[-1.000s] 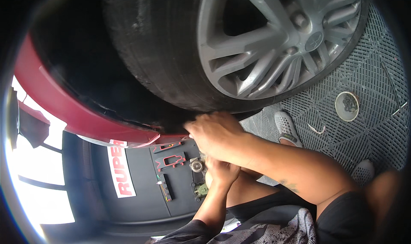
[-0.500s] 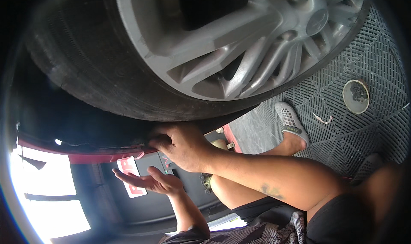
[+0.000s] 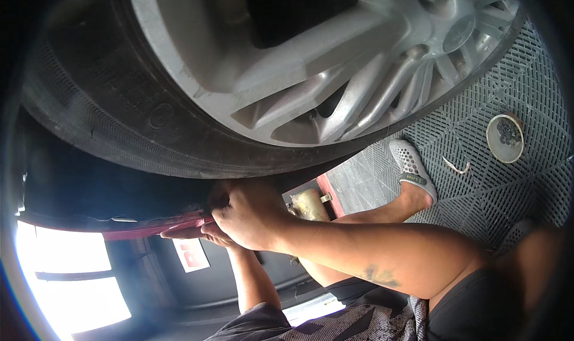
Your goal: The person is sitting on the floor and repairing a dent on the side of a red car near the rear wheel. They use a small metal tool to push and adjust the dented area from underneath the panel, repeatedly checking the surface with their hands.
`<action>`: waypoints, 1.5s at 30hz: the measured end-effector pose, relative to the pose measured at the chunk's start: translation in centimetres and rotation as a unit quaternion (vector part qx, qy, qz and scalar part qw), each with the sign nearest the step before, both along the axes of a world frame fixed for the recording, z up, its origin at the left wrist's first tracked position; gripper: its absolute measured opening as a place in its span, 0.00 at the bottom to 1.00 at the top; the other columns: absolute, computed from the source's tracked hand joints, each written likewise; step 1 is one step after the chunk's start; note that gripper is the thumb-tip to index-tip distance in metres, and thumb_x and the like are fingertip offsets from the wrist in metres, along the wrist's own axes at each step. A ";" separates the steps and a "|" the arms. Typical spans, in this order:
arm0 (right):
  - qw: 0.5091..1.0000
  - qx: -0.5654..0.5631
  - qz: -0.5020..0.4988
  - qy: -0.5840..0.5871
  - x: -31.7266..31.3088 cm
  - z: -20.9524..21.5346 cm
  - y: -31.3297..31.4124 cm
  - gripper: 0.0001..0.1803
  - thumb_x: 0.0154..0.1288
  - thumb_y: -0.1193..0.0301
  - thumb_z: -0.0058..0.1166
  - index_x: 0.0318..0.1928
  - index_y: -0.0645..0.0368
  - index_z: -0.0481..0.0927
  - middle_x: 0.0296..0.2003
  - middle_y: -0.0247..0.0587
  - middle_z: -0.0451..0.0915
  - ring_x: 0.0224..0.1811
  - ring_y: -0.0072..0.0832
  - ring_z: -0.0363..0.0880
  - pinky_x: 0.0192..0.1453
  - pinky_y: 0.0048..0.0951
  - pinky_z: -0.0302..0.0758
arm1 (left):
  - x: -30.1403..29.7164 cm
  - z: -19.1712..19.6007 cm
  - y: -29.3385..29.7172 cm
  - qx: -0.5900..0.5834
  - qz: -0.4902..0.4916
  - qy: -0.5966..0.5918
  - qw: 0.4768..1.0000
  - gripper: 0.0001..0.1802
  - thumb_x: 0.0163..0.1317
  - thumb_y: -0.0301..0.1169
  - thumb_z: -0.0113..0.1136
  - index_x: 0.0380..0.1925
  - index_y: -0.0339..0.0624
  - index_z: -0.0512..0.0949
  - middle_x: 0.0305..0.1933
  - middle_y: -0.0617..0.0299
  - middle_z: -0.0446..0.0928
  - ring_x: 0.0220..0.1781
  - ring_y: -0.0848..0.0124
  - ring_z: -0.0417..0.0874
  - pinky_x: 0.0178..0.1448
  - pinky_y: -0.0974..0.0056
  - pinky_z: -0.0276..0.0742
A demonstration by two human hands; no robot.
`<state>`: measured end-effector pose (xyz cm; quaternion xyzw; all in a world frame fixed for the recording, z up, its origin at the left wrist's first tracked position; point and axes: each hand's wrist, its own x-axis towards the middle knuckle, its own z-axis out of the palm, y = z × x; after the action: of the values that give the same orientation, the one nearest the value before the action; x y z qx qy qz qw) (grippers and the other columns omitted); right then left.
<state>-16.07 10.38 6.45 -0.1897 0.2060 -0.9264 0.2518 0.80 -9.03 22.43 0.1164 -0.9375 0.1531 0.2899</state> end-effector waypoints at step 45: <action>0.980 -0.160 0.097 -0.073 -1.3 0.3 2.6 0.16 0.74 0.61 0.66 0.46 0.63 0.89 0.40 0.45 0.90 0.45 0.30 0.89 0.52 0.33 0.82 | -8.3 -4.1 9.0 -0.059 -0.106 0.018 0.992 0.59 0.75 0.64 0.50 0.84 0.45 0.28 0.88 0.43 0.27 0.88 0.44 0.44 0.84 0.39 0.55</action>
<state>-17.41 12.95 6.72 -0.1788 0.0168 -0.9297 0.3215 -7.47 -0.03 18.29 0.0021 -0.9285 0.1749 0.3274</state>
